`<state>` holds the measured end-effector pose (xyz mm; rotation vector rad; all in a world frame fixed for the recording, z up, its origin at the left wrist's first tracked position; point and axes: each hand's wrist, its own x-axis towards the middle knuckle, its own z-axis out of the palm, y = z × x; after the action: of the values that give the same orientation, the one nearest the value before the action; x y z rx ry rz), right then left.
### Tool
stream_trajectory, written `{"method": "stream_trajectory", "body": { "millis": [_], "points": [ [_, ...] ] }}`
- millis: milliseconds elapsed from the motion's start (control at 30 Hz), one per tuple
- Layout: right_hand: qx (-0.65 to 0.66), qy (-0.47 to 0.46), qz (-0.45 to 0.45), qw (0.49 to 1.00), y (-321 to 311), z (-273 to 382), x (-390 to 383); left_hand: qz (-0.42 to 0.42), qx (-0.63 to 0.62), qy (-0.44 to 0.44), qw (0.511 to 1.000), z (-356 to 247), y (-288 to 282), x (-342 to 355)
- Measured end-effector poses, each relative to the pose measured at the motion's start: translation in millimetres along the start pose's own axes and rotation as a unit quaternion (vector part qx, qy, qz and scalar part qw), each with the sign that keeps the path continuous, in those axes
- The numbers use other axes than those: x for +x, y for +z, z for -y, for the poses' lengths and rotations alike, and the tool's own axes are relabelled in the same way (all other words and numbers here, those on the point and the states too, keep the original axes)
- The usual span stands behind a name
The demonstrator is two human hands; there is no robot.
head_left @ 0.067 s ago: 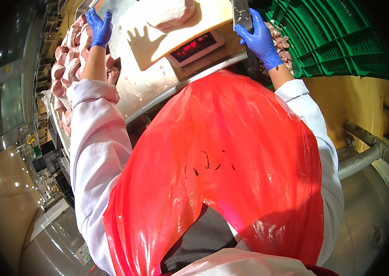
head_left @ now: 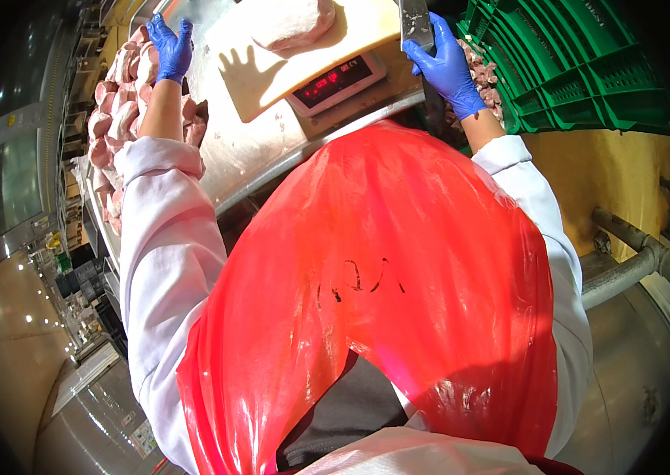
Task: The person cuts large pieces of raw meat into smaller portions using a knife on a cutting board. The person repeatedly picks up meat, slices it, and places the cut pieces into a green crate.
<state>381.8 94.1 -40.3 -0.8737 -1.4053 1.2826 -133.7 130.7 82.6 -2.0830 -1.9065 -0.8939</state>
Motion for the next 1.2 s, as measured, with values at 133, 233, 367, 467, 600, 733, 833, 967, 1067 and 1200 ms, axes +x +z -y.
{"method": "stream_trajectory", "body": {
  "millis": [133, 233, 367, 467, 600, 733, 833, 967, 1067, 1200],
  "points": [
    [-0.012, 0.0, -0.024, 1.0, -8.1, 9.7, 4.9, -0.003, -0.067, -0.006, 0.998, -8.7, 40.5, 8.0],
    [0.05, -0.004, 0.026, 0.998, 47.8, 26.8, 6.6, 0.06, -0.149, -0.032, 0.986, 148.9, 16.0, -24.1],
    [0.044, 0.028, 0.026, 0.998, 57.0, 34.3, 19.6, 0.18, -0.389, -0.087, 0.899, 31.7, 124.5, 6.9],
    [0.043, 0.039, 0.05, 0.997, 93.9, 42.4, 39.8, 0.18, -0.465, -0.191, 0.846, -25.1, 143.3, 5.1],
    [-0.025, 0.022, 0.079, 0.996, 122.6, 31.7, 79.0, 0.164, -0.458, -0.226, 0.844, -119.1, 119.3, -47.6],
    [-0.001, 0.065, 0.118, 0.991, 103.7, 21.0, 113.4, 0.013, -0.395, -0.204, 0.896, -112.3, 99.9, -87.6],
    [-0.027, 0.079, 0.084, 0.993, 86.6, 24.9, 117.8, -0.057, -0.358, -0.195, 0.911, -95.3, 81.4, -89.4],
    [0.044, 0.053, 0.008, 0.998, 67.6, 31.9, 113.9, 0.036, -0.076, 0.115, 0.99, -155.9, 44.7, -55.9],
    [0.117, 0.061, -0.019, 0.991, 57.8, 28.9, 111.7, 0.233, 0.076, 0.148, 0.958, -197.5, 49.2, -13.9],
    [0.101, 0.071, -0.035, 0.992, 35.0, 39.2, 90.3, 0.359, 0.027, 0.048, 0.932, -210.1, 73.7, 41.1]
  ]
}}
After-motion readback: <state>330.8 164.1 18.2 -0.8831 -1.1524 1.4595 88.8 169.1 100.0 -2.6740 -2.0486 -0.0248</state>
